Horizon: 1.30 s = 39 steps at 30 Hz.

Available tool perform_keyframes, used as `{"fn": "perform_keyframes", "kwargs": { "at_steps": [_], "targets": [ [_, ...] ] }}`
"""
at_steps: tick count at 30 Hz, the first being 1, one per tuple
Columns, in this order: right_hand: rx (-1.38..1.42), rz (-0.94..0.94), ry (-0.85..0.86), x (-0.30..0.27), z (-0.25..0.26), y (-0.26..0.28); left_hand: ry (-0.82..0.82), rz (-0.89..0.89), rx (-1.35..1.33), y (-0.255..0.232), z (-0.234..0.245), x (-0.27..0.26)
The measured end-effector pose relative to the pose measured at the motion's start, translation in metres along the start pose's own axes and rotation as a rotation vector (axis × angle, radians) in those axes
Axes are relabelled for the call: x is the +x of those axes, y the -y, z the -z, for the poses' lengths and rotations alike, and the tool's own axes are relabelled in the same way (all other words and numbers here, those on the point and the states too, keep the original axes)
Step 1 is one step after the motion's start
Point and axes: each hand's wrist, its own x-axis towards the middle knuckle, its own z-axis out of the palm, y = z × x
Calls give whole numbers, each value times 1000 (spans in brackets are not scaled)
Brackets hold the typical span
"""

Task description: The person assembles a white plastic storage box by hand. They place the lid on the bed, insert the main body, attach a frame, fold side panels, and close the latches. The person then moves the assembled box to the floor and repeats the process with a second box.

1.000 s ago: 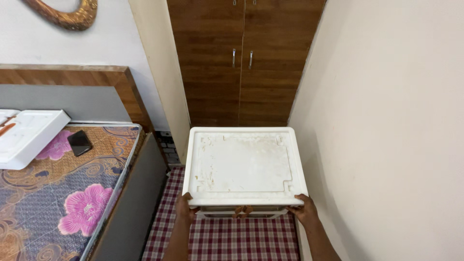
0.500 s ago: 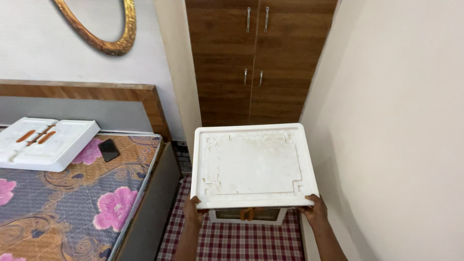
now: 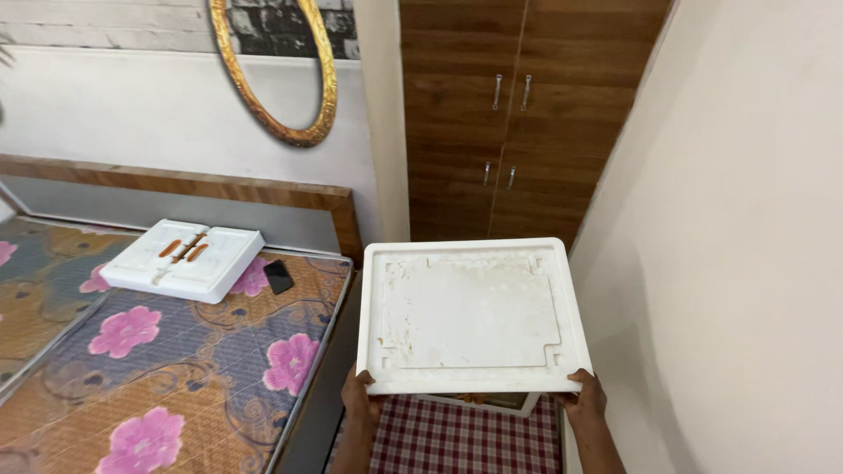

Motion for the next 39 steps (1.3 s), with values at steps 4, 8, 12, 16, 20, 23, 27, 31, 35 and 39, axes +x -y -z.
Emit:
{"fn": "perform_keyframes", "kwargs": {
  "at_steps": [4,8,12,16,20,23,27,31,35,39],
  "targets": [
    [18,-19,37,-43,-15,19,-10,-14,28,-35,10,-37],
    [1,-43,85,-81,-26,28,-37,-31,-15,-59,30,-75],
    [6,-73,138,-101,-41,36,-100,-19,-31,-81,40,-99],
    [-26,-136,137,-115,-54,36,-80,-98,-91,-92,60,-124],
    [-51,-137,236,-120,-74,29,-111,-120,-104,-110,76,-140],
    [-70,-109,308,-129,-82,19,-145,-170,-81,-123,88,-157],
    [-59,-171,279,-135,-117,6,-136,-226,-107,-144,100,-179],
    [-122,-211,301,-143,-158,-13,-183,-265,-98,-171,117,-194],
    [-150,-255,360,-148,-205,-43,-184,-298,-167,-203,137,-184],
    [-208,-265,378,-152,-254,-78,-269,-337,-181,-226,168,-171]
  ]
}}
